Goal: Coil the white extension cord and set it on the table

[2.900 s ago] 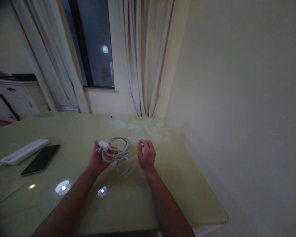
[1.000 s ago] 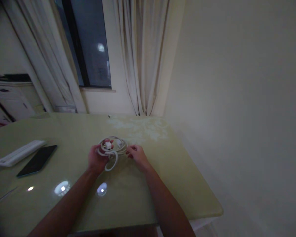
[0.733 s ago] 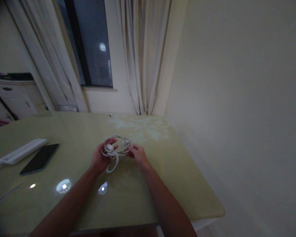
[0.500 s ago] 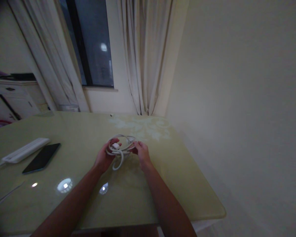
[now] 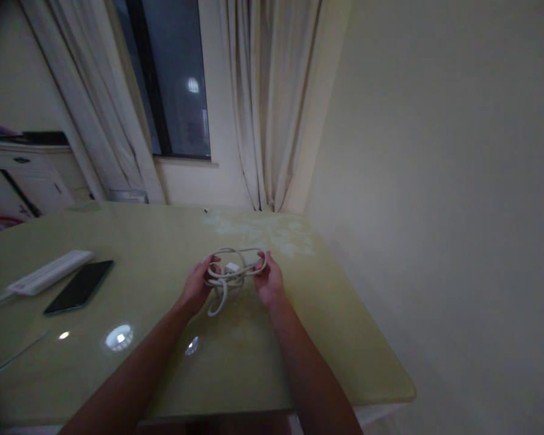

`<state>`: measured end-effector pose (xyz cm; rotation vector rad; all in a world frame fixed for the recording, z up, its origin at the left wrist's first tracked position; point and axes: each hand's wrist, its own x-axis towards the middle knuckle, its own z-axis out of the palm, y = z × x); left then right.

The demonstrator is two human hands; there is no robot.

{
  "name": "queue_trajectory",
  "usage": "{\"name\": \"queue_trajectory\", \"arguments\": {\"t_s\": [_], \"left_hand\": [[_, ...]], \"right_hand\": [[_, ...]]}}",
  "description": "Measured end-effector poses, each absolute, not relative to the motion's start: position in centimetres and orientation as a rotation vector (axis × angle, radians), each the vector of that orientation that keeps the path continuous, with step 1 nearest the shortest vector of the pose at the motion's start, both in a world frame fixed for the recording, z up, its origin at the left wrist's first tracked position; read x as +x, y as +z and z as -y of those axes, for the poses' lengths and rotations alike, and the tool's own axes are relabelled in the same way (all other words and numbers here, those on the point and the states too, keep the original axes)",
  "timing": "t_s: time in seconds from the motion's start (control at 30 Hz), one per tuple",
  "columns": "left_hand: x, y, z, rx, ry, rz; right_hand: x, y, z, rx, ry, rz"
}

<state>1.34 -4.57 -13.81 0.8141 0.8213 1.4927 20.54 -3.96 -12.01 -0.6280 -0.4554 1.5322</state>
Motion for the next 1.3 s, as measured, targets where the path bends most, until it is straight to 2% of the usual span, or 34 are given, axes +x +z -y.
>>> {"name": "queue_trajectory", "arguments": {"t_s": [0.23, 0.53, 0.73, 0.93, 1.17, 1.3], "left_hand": [[0.6, -13.8, 4.4, 0.652, 1.427, -0.705], [-0.3, -13.3, 5.6, 0.693, 1.291, -0.477], [0.3, -13.1, 4.9, 0.597, 1.374, -0.546], [-0.9, -13.1, 4.0, 0.352, 1.477, -0.602], [-0.6, -13.6, 3.9, 0.639, 1.645, -0.927], [-1.1, -13.8, 4.0, 0.774, 1.662, -1.141]], "right_hand": [[20.4, -11.1, 5.3, -0.48, 1.601, 0.646], [20.8, -11.9, 4.4, -0.611, 1.469, 0.668], [22.1, -11.6, 3.6, -0.599, 1.337, 0.644], [23.3, -11.1, 3.8, -0.545, 1.45, 0.669], [23.8, -10.9, 4.4, -0.437, 1.557, 0.61], [24.0, -9.8, 5.8, -0.339, 1.674, 0.775]]}}
